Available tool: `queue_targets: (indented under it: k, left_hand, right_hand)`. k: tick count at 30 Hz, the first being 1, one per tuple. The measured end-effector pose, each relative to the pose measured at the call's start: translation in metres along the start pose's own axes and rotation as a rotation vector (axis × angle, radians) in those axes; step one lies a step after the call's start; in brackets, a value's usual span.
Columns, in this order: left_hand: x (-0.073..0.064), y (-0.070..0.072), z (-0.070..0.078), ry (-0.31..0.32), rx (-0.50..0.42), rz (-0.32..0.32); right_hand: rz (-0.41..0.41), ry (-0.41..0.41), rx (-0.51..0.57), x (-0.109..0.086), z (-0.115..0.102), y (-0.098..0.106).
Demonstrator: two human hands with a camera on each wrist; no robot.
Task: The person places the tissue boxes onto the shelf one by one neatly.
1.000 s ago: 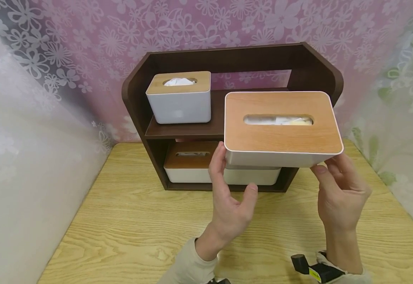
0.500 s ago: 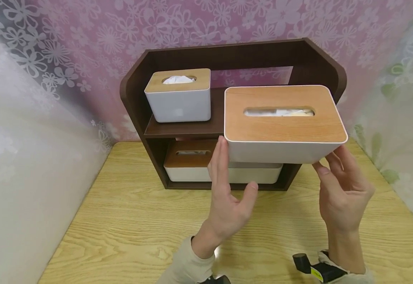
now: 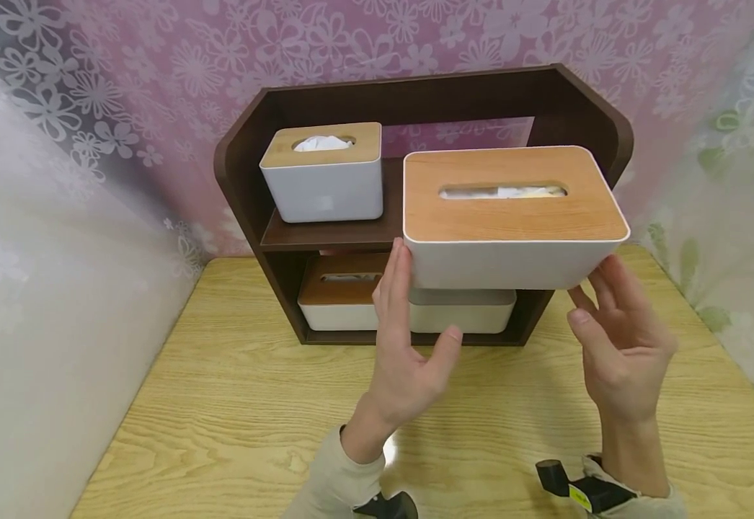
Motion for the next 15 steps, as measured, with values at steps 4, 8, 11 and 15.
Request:
queue_targets:
  k: [4,8,11,15]
  left_hand:
    - [0.003,0.002,-0.004,-0.012,0.027,-0.025]
    - [0.003,0.002,-0.008,-0.022,0.044,-0.055]
    - [0.004,0.003,-0.013,-0.019,0.027,-0.084]
    - [0.004,0.005,-0.023,-0.004,-0.015,-0.123]
  right_hand:
    - [-0.047,-0.021,-0.081,-0.003,0.002,0.001]
    - [-0.099,-0.043,-0.157,-0.005,0.004,0.003]
    - [-0.134,-0.057,-0.207,-0.006,0.006,0.003]
    - [-0.181,-0.077,-0.241,-0.006,0.007,0.002]
Point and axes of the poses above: each hand's wrist, its own x-axis towards the middle knuckle, its own y-axis out of the back of the hand, z = x × y, the point moved 6 cm from there along x, towards the middle knuckle, and after that the axes turned 7 degrees about z, right-handed, at the moved point
